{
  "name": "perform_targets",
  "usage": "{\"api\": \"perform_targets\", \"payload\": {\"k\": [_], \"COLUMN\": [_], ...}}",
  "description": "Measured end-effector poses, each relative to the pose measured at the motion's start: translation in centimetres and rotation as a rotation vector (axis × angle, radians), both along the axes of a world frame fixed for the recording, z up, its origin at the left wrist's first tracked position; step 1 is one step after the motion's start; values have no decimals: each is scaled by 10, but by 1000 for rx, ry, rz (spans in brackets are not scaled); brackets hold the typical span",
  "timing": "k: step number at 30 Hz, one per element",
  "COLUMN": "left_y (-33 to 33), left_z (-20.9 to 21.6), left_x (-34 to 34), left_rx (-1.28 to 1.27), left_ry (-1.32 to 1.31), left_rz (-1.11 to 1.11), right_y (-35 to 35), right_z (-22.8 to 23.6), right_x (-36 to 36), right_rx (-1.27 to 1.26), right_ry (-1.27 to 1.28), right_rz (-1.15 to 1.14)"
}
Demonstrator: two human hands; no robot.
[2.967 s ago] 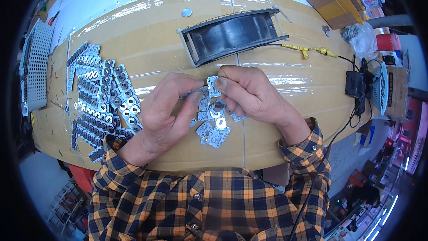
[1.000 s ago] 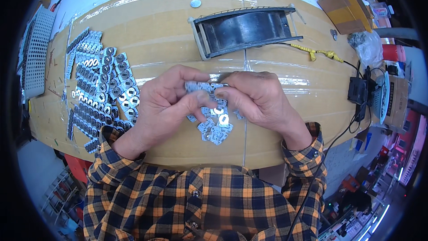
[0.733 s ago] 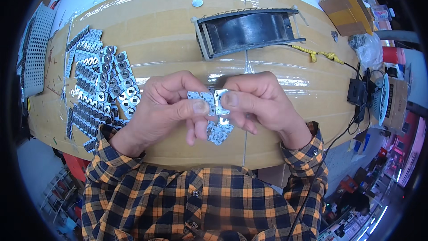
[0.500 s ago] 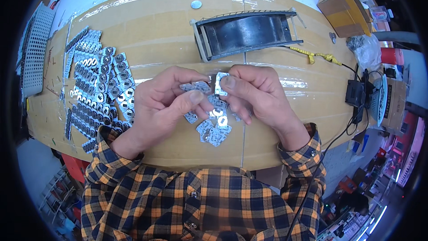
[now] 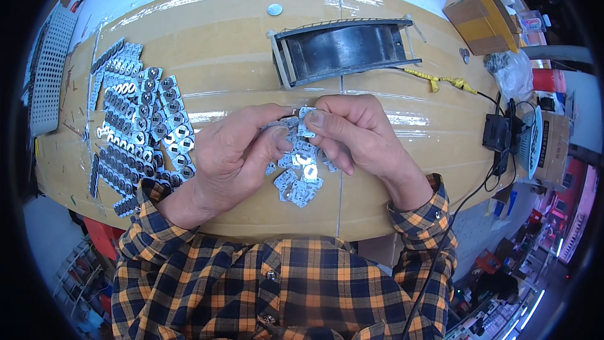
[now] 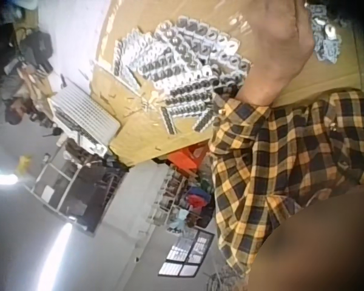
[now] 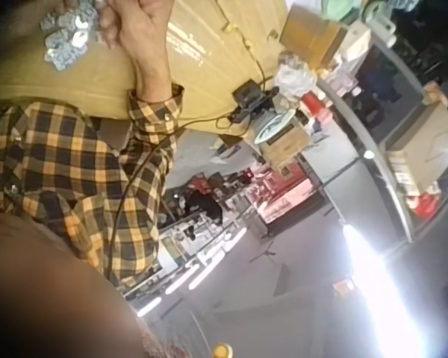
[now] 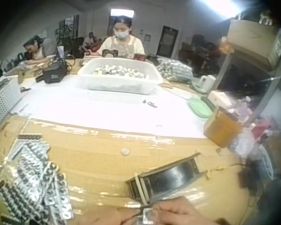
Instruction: Assembling small electronic components and plastic parts at a workbench.
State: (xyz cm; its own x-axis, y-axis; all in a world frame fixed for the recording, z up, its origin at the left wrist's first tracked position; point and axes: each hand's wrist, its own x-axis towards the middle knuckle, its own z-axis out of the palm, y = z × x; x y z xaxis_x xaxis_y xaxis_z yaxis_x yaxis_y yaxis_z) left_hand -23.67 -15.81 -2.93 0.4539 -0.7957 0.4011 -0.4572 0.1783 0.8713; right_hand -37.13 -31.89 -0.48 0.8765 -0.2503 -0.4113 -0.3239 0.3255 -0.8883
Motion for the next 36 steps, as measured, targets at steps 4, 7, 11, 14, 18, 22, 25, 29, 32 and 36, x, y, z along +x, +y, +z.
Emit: {"api": "perform_targets", "payload": {"k": [4,7,11,14,18,22,25,29,32,36], "left_y": [-1,-2,-1,-2,0,-1,-2,-3,-3,-3], "left_z": [-1,0,0,0,1,-2,-2,-3,-3,-3], "left_x": [-1,-2,-2,-2,0,-2,2,2,1,0], "left_rx": [-5,-15,-4,-13,4,-7,-8,-11,-13,-28], "left_ry": [2,-4,31,9,38,34,-68,-85,-89,-118], "left_rz": [8,15,14,10,30,42,34,34,35,64], "right_y": [-2,-1,1,2,3,3,2,0,-1,1], "right_z": [0,0,3,3,2,2,1,-1,0,2], "right_x": [-1,0,2,1,2,3,3,4,4,5], "right_rx": [7,-6,-72,-110,-124,-132,-193,-173,-129,-84], "right_ry": [22,5,20,18,10,19,20,6,6,7], "right_rz": [-1,0,3,4,20,9,11,14,17,-11]}}
